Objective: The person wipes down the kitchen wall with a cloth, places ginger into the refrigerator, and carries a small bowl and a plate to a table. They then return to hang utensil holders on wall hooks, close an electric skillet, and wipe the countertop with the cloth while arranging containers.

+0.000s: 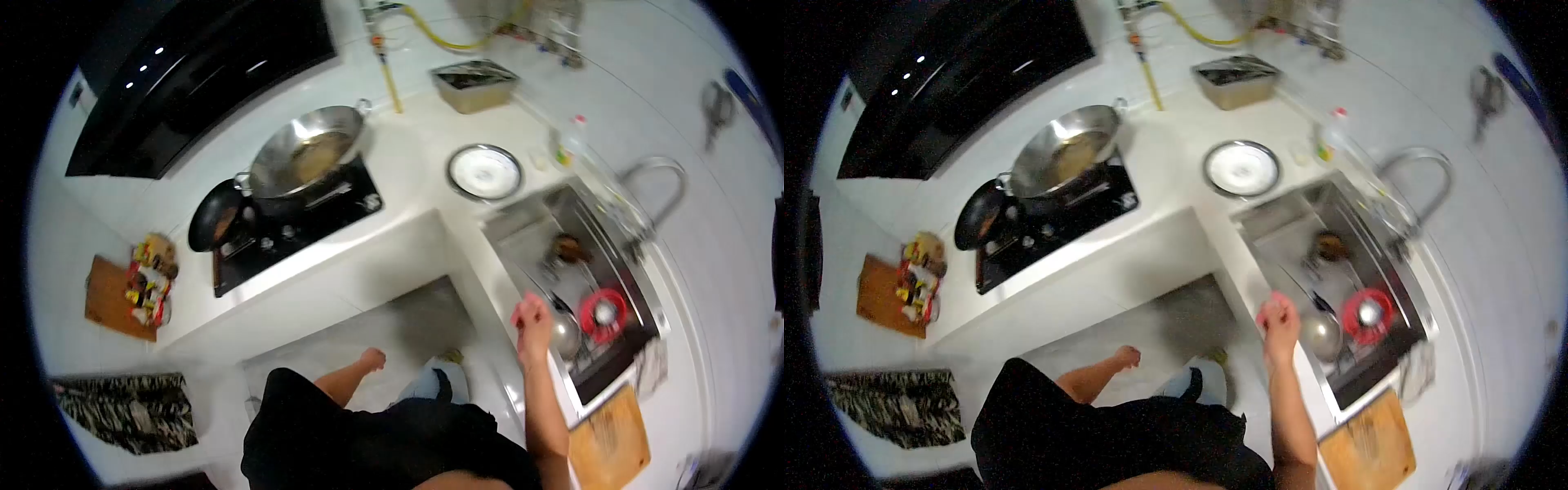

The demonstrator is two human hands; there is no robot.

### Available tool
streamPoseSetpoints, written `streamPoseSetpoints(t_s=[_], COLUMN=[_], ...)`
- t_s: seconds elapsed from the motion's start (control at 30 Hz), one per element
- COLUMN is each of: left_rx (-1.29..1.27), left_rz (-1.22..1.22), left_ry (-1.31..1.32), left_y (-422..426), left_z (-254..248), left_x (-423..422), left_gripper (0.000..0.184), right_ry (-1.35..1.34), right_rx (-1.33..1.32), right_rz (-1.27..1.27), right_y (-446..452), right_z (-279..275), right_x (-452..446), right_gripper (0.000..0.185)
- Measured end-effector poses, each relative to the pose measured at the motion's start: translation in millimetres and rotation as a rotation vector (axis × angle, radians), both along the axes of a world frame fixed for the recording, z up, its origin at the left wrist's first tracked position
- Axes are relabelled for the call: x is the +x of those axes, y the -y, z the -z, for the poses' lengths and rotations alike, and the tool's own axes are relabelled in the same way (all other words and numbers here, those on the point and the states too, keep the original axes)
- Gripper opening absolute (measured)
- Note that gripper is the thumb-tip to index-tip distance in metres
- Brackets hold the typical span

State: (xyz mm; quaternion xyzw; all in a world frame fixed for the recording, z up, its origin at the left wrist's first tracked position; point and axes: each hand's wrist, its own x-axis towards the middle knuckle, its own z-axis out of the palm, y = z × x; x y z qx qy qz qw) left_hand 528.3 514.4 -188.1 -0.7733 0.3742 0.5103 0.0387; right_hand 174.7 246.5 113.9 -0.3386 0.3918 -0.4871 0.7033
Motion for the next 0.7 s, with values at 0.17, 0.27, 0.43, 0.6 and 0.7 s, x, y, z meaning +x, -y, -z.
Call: streamPoseSetpoints(t_s=[0.17, 0.27, 0.43, 0.6, 0.7], left_rx=[-0.235, -0.434, -0.402, -0.413, -0.419], left_rz=[0.179, 0.293, 0.779, 1.173, 1.287], left_ry=[-0.126, -0.413, -0.693, -0.787, -0.82], left_y=[62.2, 58.8, 12.8, -47.3, -60.8], left_z=[-45.2, -50.2, -188.2, -289.9, -279.1], left_x=[-150.5, -258.4, -501.3, -678.8, -753.3], left_gripper=[0.026, 0.028, 0.026, 0.025, 0.025], right_ry=[-0.257, -0.222, -0.205, -0.121, -0.082], right_rx=[0.088, 0.196, 0.199, 0.22, 0.241], right_rz=[0.282, 0.483, 0.833, 1.171, 1.268], right_y=[-223.2, -327.2, -448.6, -540.8, -563.4], right_z=[-7.1, -2.4, -2.0, 3.3, 32.2], right_x=[-165.0, -244.6, -372.6, -452.6, -496.1], right_gripper=[0.009, 0.015, 0.038, 0.058, 0.055])
